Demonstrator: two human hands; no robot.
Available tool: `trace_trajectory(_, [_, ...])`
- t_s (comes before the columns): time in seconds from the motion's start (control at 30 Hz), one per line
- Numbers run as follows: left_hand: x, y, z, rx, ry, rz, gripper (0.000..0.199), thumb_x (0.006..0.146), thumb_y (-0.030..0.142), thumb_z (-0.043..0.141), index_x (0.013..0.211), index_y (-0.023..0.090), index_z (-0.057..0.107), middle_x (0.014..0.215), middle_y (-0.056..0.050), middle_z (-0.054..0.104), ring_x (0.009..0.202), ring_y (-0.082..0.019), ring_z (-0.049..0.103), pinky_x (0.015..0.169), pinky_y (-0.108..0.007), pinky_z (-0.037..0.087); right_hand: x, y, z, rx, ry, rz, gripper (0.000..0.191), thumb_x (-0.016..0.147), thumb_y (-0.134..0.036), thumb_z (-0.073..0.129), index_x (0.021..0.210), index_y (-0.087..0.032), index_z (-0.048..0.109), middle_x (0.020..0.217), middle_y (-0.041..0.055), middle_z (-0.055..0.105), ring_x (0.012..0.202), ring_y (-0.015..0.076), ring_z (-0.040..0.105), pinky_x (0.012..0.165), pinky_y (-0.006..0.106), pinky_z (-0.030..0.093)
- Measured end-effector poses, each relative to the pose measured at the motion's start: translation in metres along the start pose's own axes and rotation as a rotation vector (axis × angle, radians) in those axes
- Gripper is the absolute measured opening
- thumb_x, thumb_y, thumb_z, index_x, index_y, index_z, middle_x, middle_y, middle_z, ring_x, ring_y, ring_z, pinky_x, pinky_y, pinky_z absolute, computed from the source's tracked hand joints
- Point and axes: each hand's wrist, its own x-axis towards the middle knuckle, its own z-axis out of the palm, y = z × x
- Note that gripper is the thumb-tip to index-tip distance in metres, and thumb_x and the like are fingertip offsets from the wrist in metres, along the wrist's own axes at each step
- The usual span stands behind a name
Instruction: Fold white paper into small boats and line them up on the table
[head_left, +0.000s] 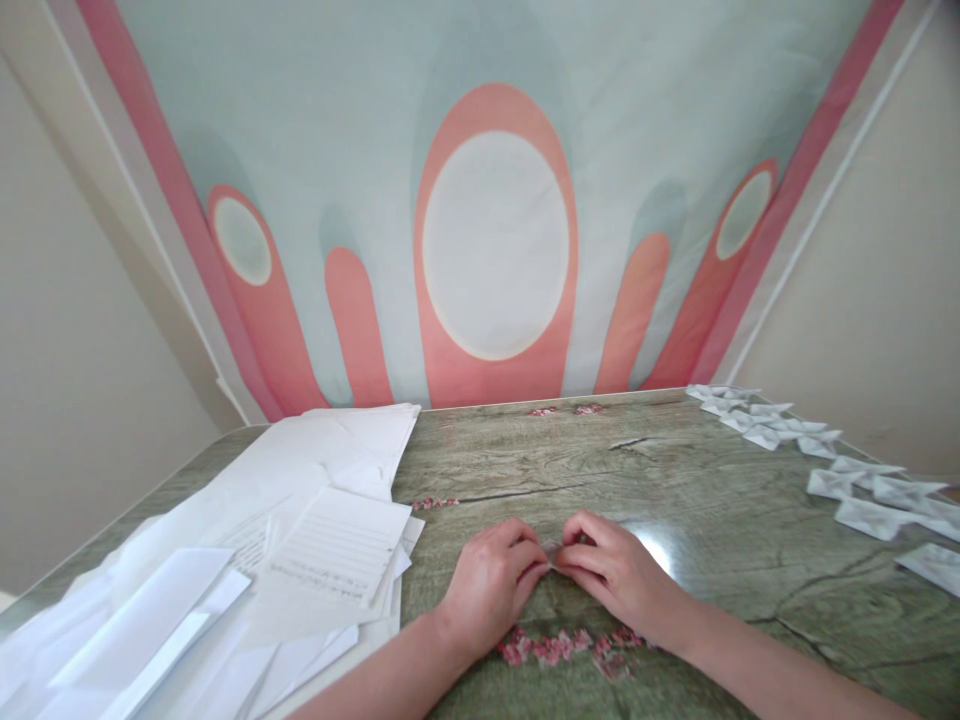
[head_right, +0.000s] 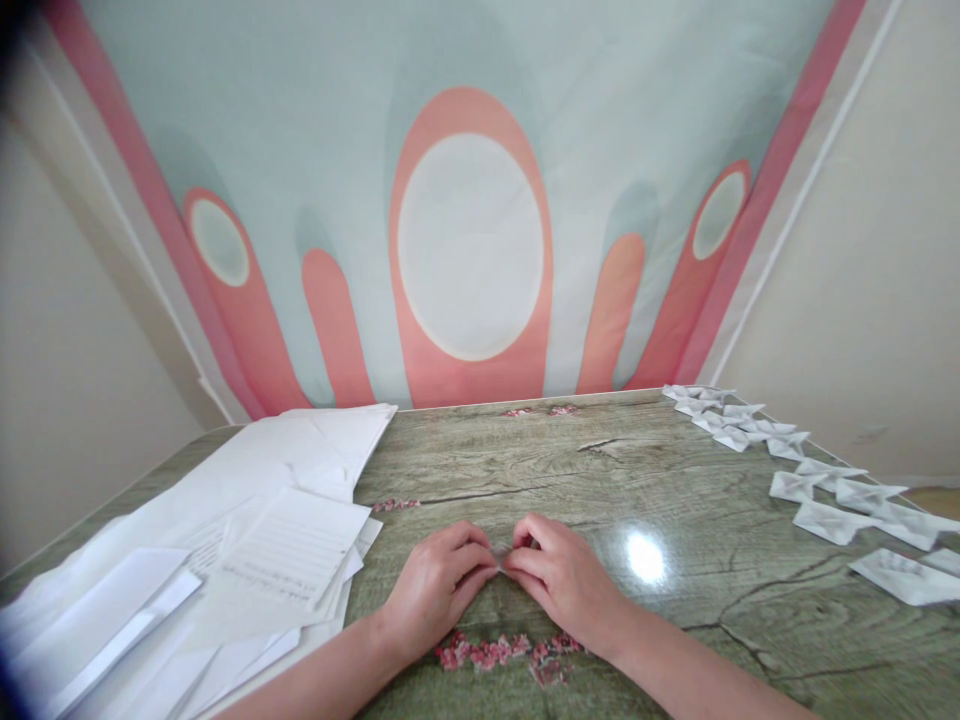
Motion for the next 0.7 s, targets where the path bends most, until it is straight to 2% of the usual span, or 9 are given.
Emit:
trace_trajectory(0.47, [0.0027,0.0058,0.0004,0.015,-0.011,-0.057,0.008,0.082,0.017,0.052,0.079,0.019,0.059,0.085,-0.002,0.057,0.078,-0.016,0.056,0.071,-0.025,0.045,0.0043,-0.0098,0.0005,0.182,0.034,0.137,0.014,0.082,-0.013,0.053,0.073,-0.019,0.063,0.087,0.0026,0.052,0.081,0.0152,0.054,0.071,0.028,0.045])
trace_trajectory(0.7, [0.0020,0.0016,0.0034,-0.004,0.007,-0.039,0.008,0.081,0.017,0.053,0.080,0.020,0.060,0.086,-0.002,0.058,0.080,-0.016,0.056,0.072,-0.025,0.044,0.0027,-0.0077,0.0030,0.206,0.052,0.104,0.011,0.083,-0.015,0.054,0.079,-0.020,0.063,0.088,0.0028,0.052,0.084,0.0159,0.054,0.073,0.028,0.045])
